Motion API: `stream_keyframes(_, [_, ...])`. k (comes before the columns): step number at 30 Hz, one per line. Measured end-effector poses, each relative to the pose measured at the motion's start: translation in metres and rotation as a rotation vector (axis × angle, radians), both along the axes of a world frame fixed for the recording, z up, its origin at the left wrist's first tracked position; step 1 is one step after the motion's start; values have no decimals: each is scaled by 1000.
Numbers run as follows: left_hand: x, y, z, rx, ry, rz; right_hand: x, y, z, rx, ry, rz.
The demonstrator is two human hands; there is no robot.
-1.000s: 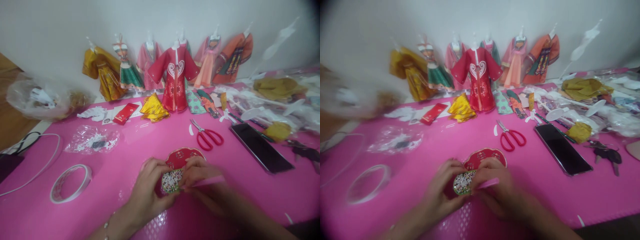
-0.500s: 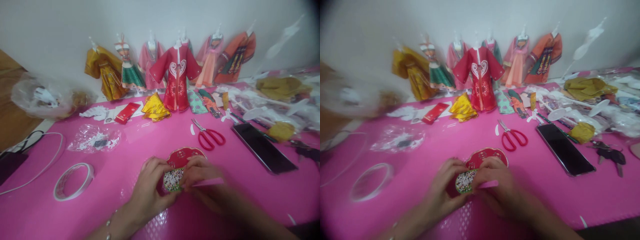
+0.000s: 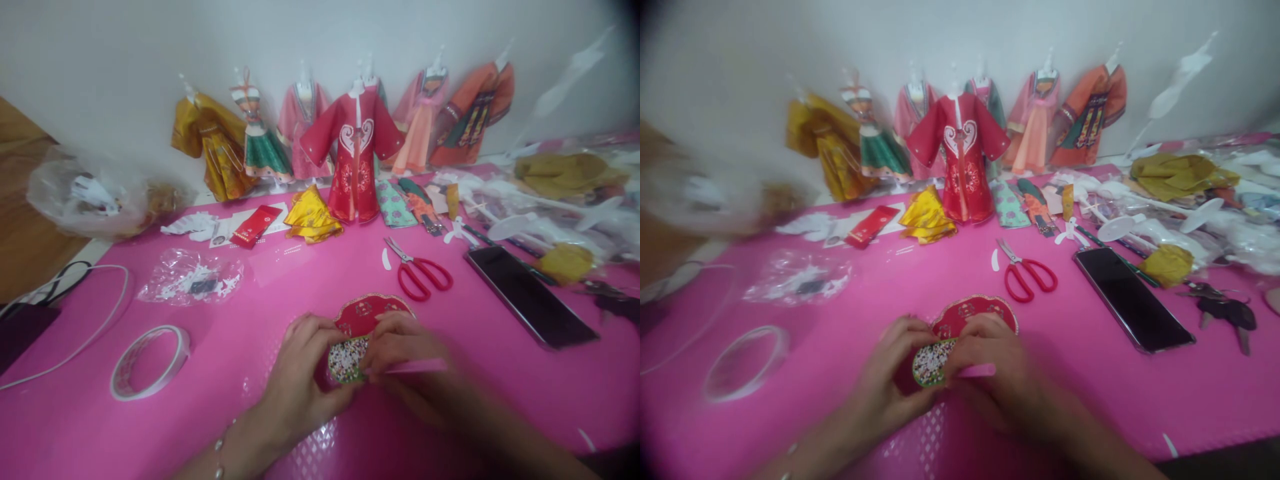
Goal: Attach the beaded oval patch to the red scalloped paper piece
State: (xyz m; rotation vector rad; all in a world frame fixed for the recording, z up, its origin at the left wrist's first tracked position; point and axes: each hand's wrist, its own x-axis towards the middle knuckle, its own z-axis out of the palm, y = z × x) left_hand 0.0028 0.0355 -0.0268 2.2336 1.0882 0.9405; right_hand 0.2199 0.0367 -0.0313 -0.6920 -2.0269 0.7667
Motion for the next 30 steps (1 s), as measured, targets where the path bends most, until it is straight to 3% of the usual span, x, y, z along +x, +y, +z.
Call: stream_keyframes(30, [-1, 0, -4, -18, -19, -8, -2, 1, 1, 29, -4, 0])
